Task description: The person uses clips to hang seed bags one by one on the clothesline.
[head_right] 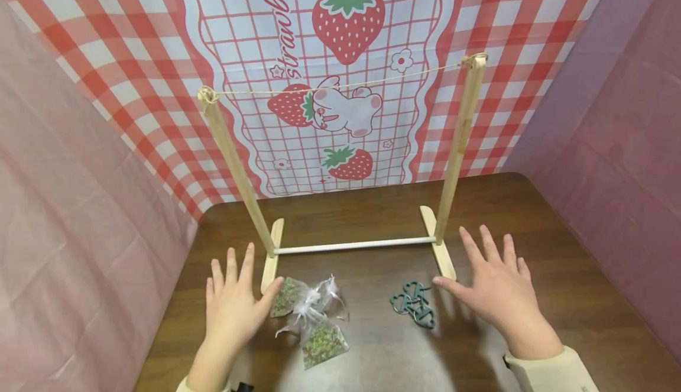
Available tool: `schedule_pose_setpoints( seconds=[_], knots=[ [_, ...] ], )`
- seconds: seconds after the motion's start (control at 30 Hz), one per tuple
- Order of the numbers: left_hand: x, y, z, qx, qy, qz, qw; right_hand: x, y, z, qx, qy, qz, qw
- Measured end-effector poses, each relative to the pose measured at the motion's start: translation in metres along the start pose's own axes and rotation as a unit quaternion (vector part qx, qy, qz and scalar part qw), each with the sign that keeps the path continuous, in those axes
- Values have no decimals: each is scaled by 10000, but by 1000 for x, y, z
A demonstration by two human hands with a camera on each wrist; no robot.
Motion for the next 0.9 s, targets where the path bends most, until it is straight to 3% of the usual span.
schedule_pose_setpoints(
  seconds=[0.17, 0.33, 0.5, 0.73, 0.9],
  knots=[
    [0, -11, 27, 22, -457, 170, 9988, -5, -11, -11, -30, 249, 66, 9997],
    [2, -22, 64, -192, -1049, 360, 9936, -7, -27, -25, 88, 607, 56, 9981],
    [2, -34, 103, -526, -1640, 164, 9849, -8, -47, -41, 157, 1110, 73, 9937],
    [-11, -60, 150, -373, -2639, 15, 9638, -9, -82, -48, 231, 1394, -171, 9898],
    [-20, -87, 167, -83, -3215, -221, 9466, -6, -97, -51, 156, 1424, -334, 9891]
  ],
)
Point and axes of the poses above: each hand's wrist, its own x-axis towards the middle knuckle, its own y-axis out of the back of the hand, z = x × y, the point moved 7 cm from there along x, towards the middle knuckle, and after that the axes turned 9 degrees about -y, right-handed, at the moved point
